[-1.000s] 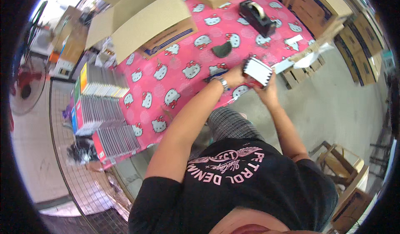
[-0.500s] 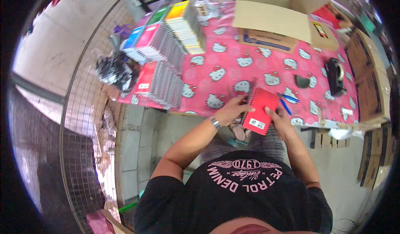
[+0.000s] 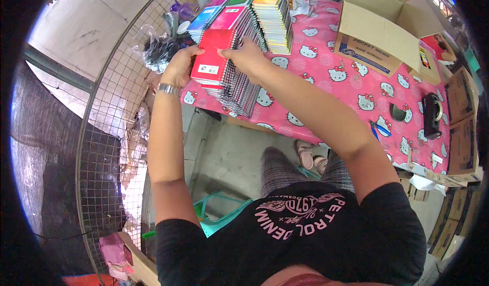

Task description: The person organizes stacks of small spiral-bound notebooks on a table, aligning the edges and using a pair of shears to trim excess material from the spiral spines.

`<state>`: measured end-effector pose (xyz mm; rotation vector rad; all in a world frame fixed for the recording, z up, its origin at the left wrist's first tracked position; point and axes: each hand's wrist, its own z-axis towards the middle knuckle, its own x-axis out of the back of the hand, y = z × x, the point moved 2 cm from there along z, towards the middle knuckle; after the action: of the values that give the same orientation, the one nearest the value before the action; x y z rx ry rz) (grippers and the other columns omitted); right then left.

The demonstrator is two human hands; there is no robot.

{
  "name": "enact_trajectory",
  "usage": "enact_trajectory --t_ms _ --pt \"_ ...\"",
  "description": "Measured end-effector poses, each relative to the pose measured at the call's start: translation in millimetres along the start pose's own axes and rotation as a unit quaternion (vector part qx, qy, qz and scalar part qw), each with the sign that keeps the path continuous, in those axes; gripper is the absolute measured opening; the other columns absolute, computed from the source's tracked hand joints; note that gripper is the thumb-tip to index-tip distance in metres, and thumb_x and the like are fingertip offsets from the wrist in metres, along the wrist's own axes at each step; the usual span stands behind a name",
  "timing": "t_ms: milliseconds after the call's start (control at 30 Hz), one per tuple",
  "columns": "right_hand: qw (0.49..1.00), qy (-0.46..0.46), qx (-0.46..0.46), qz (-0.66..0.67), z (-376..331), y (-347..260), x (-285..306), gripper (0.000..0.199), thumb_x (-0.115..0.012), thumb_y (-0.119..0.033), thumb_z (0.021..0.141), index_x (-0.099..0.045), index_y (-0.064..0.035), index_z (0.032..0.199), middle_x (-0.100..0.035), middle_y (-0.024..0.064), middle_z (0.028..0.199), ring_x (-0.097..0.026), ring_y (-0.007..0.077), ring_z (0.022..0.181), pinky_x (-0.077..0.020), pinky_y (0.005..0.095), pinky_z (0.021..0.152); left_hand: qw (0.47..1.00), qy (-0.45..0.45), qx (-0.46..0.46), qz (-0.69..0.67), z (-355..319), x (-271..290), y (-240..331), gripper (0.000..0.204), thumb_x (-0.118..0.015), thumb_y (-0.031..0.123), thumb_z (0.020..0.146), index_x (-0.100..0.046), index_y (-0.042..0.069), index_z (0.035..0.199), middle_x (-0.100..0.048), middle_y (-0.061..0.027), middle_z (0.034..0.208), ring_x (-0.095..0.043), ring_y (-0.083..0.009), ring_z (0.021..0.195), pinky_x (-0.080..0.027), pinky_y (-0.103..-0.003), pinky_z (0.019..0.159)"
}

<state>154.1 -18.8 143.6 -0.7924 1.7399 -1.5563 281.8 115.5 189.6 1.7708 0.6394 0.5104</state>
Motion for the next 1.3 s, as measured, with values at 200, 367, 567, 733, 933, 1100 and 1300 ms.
enact_trajectory --t_ms 200,367,567,733,933,1100,1300 --pt "0.994 0.040 -0.009 -0.102 -4.5 3.1 -27.3 0.080 -0.080 -0.033 0.071 -0.041 0.0090 0.127 -0.056 0.0295 0.121 -0.058 0.0382 0.112 -0.0471 0.0410 0.094 0.996 0.046 0.059 0.054 23.6 24.4 -33.2 0.021 -0.052 0.019 0.089 -0.062 0.004 0.099 -0.068 -0.0075 0.088 -0.067 -0.0198 0.075 -0.054 -0.033 0.071" --pt "0.964 -0.016 0.031 -0.262 10.6 -2.0 -21.4 0.082 -0.073 -0.041 0.080 -0.036 0.0082 0.134 -0.055 0.0292 0.123 -0.057 0.0378 0.114 -0.0458 0.0399 0.095 0.994 0.018 0.094 0.050 33.4 12.2 -18.9 0.022 -0.052 0.020 0.088 -0.059 0.003 0.100 -0.068 -0.0096 0.087 -0.067 -0.0203 0.074 -0.056 -0.035 0.069" --pt "0.960 -0.109 0.062 -0.251 -21.4 -35.1 -5.7 0.080 -0.056 -0.053 0.088 -0.040 0.0124 0.129 -0.055 0.0289 0.124 -0.056 0.0392 0.114 -0.0453 0.0402 0.095 0.995 -0.013 0.076 0.065 22.3 45.8 -29.2 0.021 -0.051 0.017 0.090 -0.059 0.003 0.104 -0.068 -0.0090 0.095 -0.067 -0.0189 0.080 -0.055 -0.032 0.074" --pt "0.998 -0.031 0.006 -0.058 11.0 21.8 40.5 0.083 -0.053 -0.056 0.088 -0.036 0.0117 0.133 -0.049 0.0307 0.131 -0.049 0.0380 0.124 -0.0406 0.0448 0.100 0.991 -0.096 0.028 -0.084 32.3 27.6 -39.0 0.038 -0.048 0.028 0.094 -0.056 0.002 0.120 -0.066 -0.0131 0.112 -0.065 -0.0221 0.099 -0.051 -0.037 0.089" --pt "0.990 -0.084 -0.049 0.105 -15.3 86.6 6.5 0.101 -0.052 -0.062 0.086 -0.007 0.0019 0.149 -0.021 0.0252 0.152 -0.024 0.0331 0.141 -0.0212 0.0417 0.114 0.924 -0.051 -0.042 -0.376 55.1 22.5 -132.7 0.045 -0.047 0.034 0.093 -0.053 0.002 0.123 -0.063 -0.0144 0.117 -0.062 -0.0236 0.105 -0.049 -0.039 0.093" --pt "0.984 -0.042 -0.080 0.154 -26.0 145.1 -0.6 0.103 -0.055 -0.064 0.084 -0.008 0.0011 0.149 -0.019 0.0218 0.153 -0.019 0.0307 0.143 -0.0175 0.0401 0.116 0.922 -0.003 -0.019 -0.388 75.9 4.6 -161.7 0.048 -0.046 0.037 0.093 -0.052 0.002 0.125 -0.060 -0.0144 0.120 -0.060 -0.0239 0.108 -0.047 -0.039 0.095" --pt "0.954 -0.143 -0.136 0.224 -63.8 153.4 14.7 0.111 -0.054 -0.069 0.081 0.013 -0.0144 0.151 -0.003 0.0149 0.158 -0.005 0.0281 0.146 -0.0130 0.0482 0.115 0.920 0.019 0.003 -0.392 54.7 -7.4 -186.0 0.053 -0.046 0.041 0.092 -0.049 0.003 0.128 -0.058 -0.0145 0.123 -0.057 -0.0244 0.111 -0.045 -0.040 0.097"
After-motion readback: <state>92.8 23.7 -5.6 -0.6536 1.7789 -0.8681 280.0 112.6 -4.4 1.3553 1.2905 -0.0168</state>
